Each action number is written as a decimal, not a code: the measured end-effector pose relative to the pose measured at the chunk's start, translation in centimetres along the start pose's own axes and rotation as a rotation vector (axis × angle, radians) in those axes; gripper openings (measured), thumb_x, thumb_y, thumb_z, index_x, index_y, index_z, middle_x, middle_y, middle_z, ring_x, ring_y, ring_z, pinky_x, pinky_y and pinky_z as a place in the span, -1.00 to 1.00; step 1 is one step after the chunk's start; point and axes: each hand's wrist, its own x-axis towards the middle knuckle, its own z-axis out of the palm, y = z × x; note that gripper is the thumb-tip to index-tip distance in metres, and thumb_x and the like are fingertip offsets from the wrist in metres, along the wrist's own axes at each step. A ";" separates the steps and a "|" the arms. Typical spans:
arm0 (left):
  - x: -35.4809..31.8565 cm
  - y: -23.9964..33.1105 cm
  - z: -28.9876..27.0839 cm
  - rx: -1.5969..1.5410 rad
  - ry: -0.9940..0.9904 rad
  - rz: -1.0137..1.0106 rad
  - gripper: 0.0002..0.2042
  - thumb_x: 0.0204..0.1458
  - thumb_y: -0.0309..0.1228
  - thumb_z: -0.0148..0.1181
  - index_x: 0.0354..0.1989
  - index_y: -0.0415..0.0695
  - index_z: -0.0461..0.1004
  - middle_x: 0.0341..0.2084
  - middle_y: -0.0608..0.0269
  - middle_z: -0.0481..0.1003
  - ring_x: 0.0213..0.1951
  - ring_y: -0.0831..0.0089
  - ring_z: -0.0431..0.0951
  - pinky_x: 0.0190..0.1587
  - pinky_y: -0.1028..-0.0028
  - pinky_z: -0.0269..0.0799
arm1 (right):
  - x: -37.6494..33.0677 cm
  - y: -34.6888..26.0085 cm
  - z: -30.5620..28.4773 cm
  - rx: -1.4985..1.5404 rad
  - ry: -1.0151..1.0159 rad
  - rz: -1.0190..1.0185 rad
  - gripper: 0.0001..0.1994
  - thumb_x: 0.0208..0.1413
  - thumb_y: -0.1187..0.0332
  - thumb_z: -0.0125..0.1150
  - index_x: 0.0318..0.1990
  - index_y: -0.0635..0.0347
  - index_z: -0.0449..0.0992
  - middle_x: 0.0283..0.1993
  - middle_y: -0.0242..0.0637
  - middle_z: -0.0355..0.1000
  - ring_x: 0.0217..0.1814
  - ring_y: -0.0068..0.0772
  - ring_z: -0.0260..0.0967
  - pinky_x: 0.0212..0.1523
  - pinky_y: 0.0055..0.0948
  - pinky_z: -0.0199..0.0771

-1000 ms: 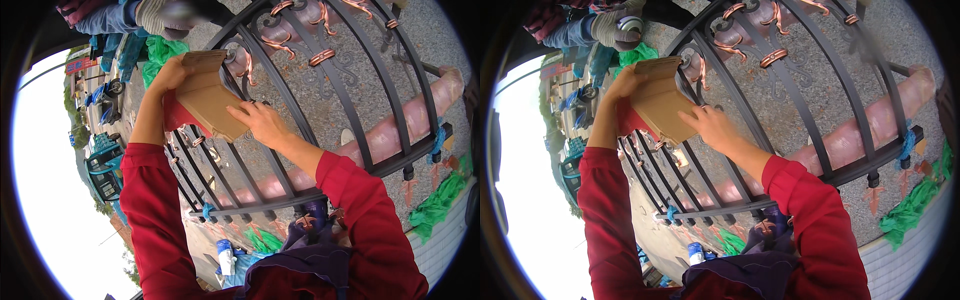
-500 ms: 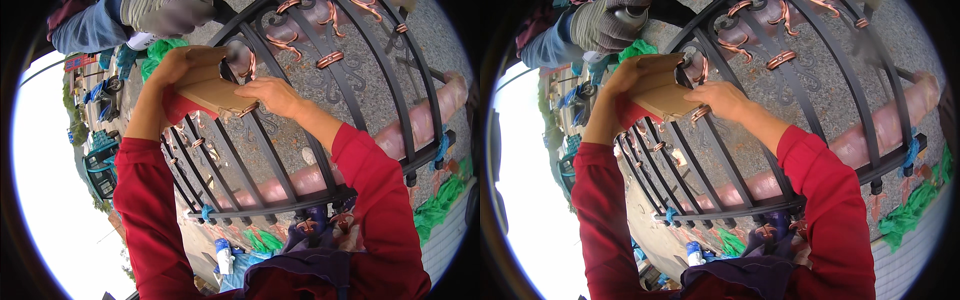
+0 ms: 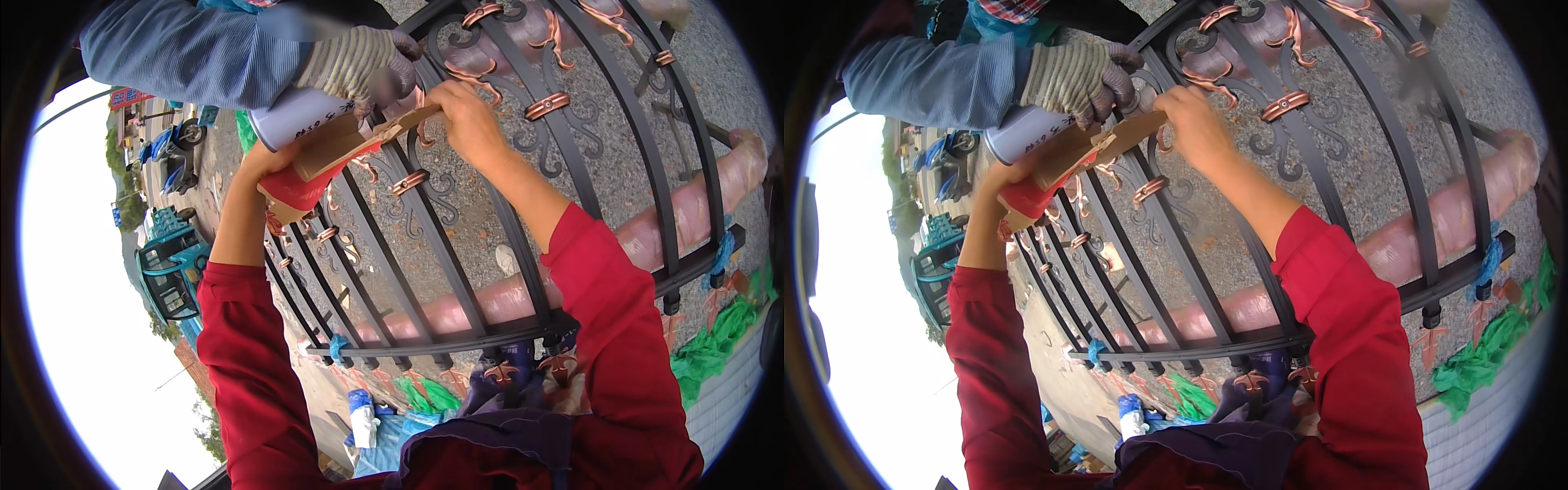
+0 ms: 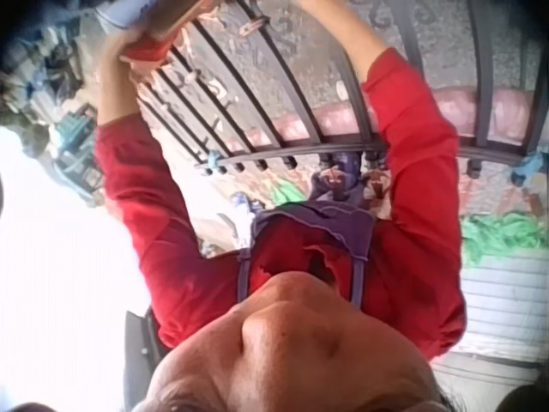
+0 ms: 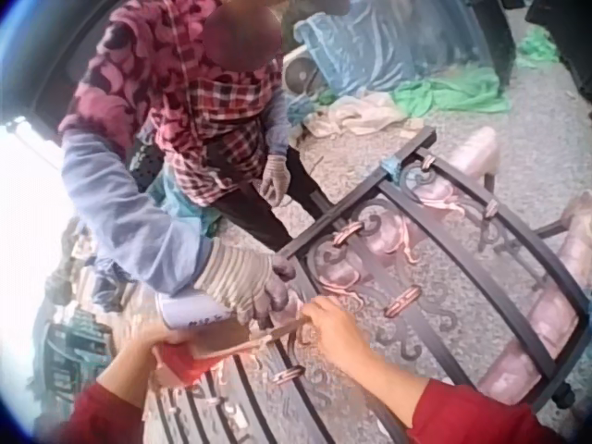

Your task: The person applies pink paint to a black metal gate using a sponge and a cardboard palette. They repeatedly dip the sponge into paint on the cardboard and rub it onto the gate's bars and decorative elements. The person occasionally repositions the gate and retrieves more paint from a nearby surface.

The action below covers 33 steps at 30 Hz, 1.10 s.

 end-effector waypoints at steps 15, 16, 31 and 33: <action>-0.9 -4.0 1.2 -0.028 0.089 -0.034 -0.55 0.03 -0.51 0.00 0.16 -0.21 0.30 0.15 -0.02 0.32 0.21 0.11 0.28 0.23 0.34 0.14 | -7.4 -4.3 -0.4 0.041 -0.218 -0.072 -0.81 -0.15 0.62 0.05 -0.31 0.20 0.40 -0.25 -0.29 0.35 -0.15 -0.15 0.32 -0.19 -0.30 0.41; -0.9 -3.9 1.3 -0.017 0.100 -0.022 -0.55 0.03 -0.51 0.00 0.16 -0.22 0.30 0.15 -0.03 0.32 0.21 0.12 0.28 0.24 0.34 0.14 | -7.7 -4.7 -0.5 0.044 -0.212 -0.062 -0.81 -0.15 0.63 0.05 -0.31 0.23 0.41 -0.25 -0.28 0.37 -0.15 -0.15 0.33 -0.18 -0.30 0.42; -0.8 -6.0 2.1 0.011 0.161 0.084 -0.60 0.03 -0.50 0.05 0.10 -0.23 0.34 0.10 -0.04 0.35 0.18 0.11 0.29 0.24 0.34 0.12 | -9.2 -5.1 -0.2 0.138 -0.236 0.032 -0.77 -0.11 0.61 0.12 -0.23 0.21 0.50 -0.20 -0.30 0.40 -0.10 -0.19 0.33 -0.12 -0.30 0.42; -0.6 -4.1 2.0 -0.050 0.176 0.010 -0.61 0.03 -0.49 0.08 0.09 -0.24 0.35 0.07 -0.03 0.38 0.14 0.11 0.32 0.21 0.33 0.16 | -9.2 -5.0 -0.1 0.127 -0.221 0.040 -0.75 -0.12 0.62 0.12 -0.23 0.21 0.50 -0.19 -0.30 0.40 -0.09 -0.18 0.33 -0.10 -0.30 0.42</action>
